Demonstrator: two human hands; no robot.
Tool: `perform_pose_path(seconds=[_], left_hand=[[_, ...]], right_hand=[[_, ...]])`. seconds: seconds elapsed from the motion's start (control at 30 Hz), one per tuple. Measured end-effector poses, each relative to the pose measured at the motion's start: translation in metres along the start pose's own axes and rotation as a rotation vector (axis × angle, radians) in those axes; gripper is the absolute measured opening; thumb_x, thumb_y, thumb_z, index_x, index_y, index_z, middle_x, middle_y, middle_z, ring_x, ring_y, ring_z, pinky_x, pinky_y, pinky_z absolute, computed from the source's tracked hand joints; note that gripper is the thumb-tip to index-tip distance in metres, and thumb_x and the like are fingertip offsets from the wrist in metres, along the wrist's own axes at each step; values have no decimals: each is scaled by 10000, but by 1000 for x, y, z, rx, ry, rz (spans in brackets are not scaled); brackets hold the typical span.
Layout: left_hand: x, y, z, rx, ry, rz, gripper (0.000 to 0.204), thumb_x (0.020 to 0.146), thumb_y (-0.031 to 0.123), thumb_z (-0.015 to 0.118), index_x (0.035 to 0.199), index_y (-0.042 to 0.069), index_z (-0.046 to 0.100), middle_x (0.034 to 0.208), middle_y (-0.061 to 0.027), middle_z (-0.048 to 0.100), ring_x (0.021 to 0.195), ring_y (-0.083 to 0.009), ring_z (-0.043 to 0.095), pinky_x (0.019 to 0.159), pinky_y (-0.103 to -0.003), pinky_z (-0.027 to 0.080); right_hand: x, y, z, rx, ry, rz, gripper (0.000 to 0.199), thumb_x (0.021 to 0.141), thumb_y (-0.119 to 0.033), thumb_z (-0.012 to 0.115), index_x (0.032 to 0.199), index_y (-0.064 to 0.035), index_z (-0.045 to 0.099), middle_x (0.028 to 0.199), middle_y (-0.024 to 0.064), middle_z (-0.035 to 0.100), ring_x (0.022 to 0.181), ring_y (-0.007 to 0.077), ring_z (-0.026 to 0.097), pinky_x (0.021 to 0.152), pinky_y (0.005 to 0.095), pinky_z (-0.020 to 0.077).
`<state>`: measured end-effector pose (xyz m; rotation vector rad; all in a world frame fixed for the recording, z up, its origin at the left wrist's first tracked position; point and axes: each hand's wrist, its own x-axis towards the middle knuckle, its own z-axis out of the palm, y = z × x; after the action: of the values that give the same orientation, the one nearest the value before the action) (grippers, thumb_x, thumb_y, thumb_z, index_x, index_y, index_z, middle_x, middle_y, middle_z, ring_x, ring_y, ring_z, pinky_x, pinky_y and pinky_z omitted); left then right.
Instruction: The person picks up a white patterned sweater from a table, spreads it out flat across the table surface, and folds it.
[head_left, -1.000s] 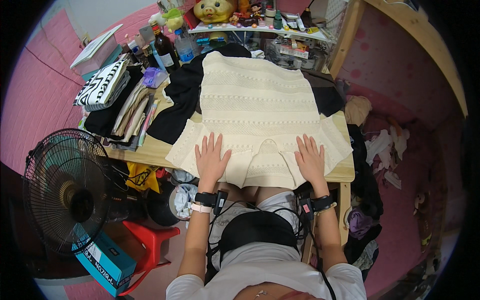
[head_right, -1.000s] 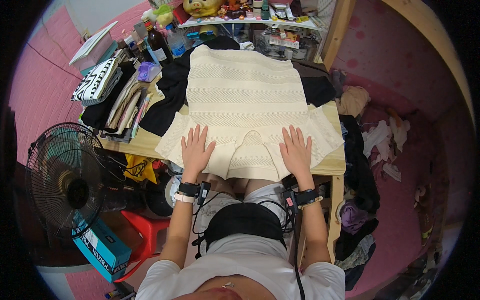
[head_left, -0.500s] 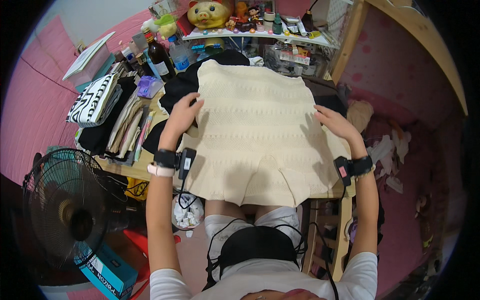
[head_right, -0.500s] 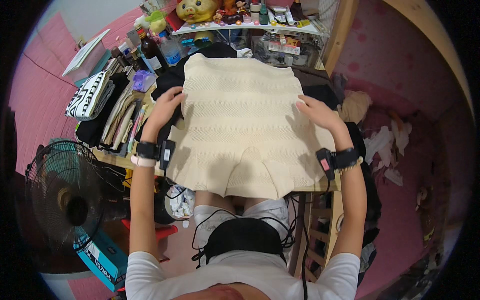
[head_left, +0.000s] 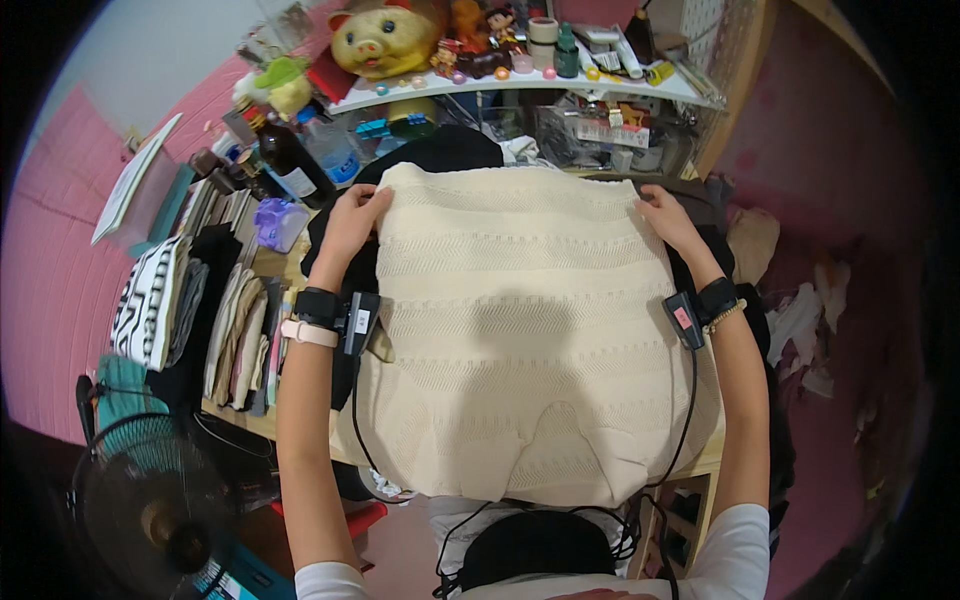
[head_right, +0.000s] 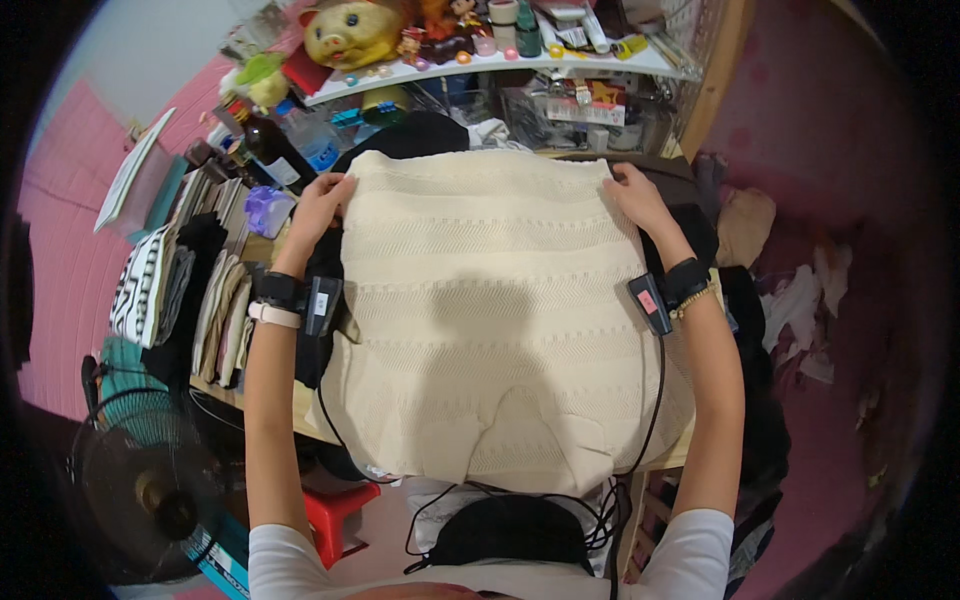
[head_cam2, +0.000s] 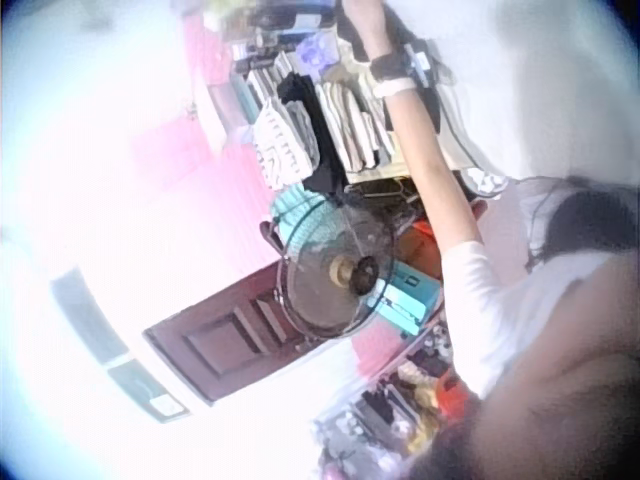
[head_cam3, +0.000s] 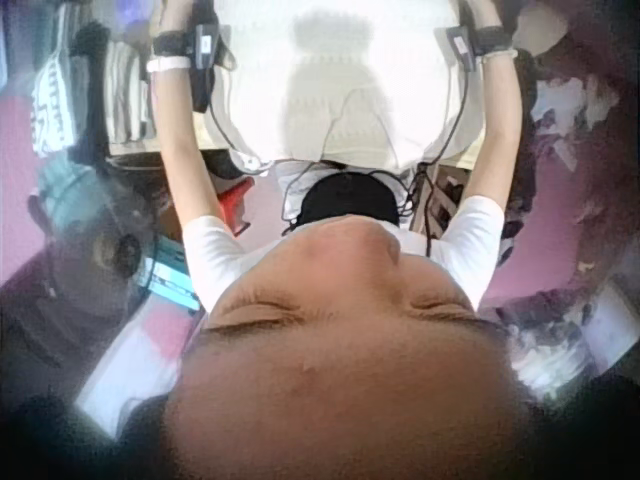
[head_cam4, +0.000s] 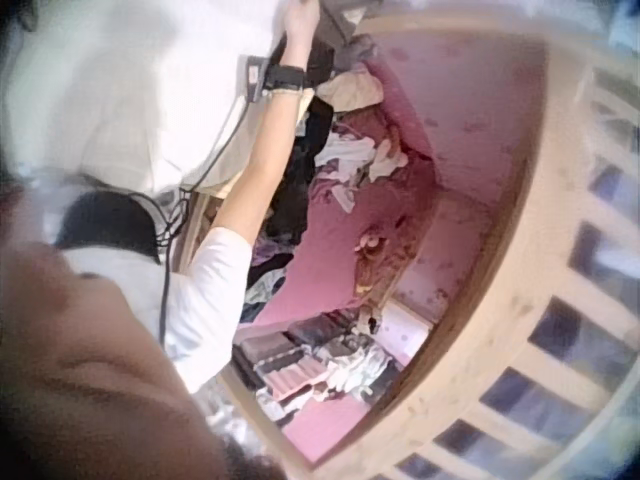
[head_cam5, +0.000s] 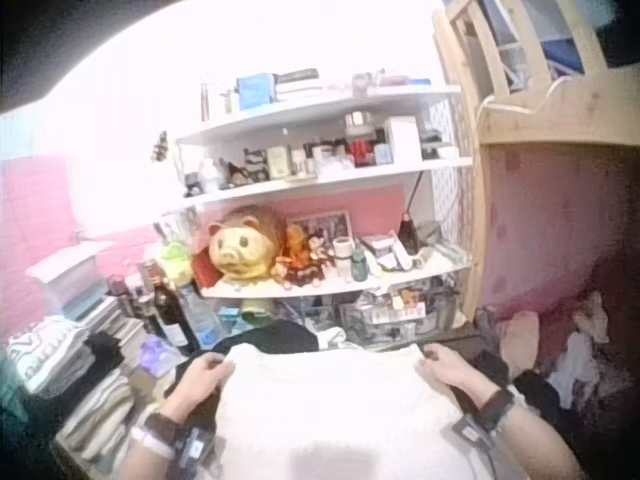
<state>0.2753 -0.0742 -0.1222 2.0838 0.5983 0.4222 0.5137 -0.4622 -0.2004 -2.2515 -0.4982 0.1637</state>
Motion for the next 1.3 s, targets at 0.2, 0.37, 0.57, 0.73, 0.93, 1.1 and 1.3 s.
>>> perform_pose_path(seconds=[0.2,0.37,0.57,0.73,0.93,1.1,1.3], left_hand=[[26,-26,-2,-32,-40,107,181,841,153,666,872,-6,583,684,29,533,598,-49,457,549,-199,370],[29,-22,-1,-173,155,340,129,883,125,622,904,20,549,728,47,499,653,-29,440,573,-176,347],[36,-33,10,169,143,267,238,879,197,620,984,8,519,716,-48,497,664,-129,485,627,-258,420],[12,-8,10,443,344,367,333,896,219,588,1137,0,516,925,-97,548,816,-171,526,720,-283,433],[-38,14,35,760,-167,509,538,937,389,424,1399,119,368,1473,-205,265,1366,-361,246,1109,-459,173],[-33,6,26,679,-122,344,572,945,446,379,1435,160,307,1481,-200,248,1371,-377,218,1093,-545,147],[-113,19,21,762,-124,448,584,940,455,378,1432,146,315,1491,-193,224,1373,-396,191,1100,-547,117]], right_hand=[[7,-9,20,29,58,-46,358,799,-115,606,1147,-51,554,839,104,589,778,218,580,731,305,461],[22,16,17,197,420,-318,192,812,25,496,927,-50,629,801,78,517,721,183,534,689,265,426],[18,18,24,-120,288,-278,177,836,6,505,946,-65,623,862,151,520,810,335,556,731,345,444],[-6,-19,19,-390,361,-432,289,854,-147,527,1118,-53,597,1113,147,546,1080,336,497,904,435,405],[-18,-20,36,-512,-96,-477,466,937,-348,401,1320,-86,447,1407,133,393,1318,306,335,1080,447,254],[-26,-23,17,-695,-97,-108,544,958,-428,313,1405,-118,335,1475,99,298,1386,267,217,1092,583,120],[-128,-36,1,-594,-183,-379,547,959,-371,362,1426,-96,295,1494,115,246,1384,289,206,1091,585,87]])
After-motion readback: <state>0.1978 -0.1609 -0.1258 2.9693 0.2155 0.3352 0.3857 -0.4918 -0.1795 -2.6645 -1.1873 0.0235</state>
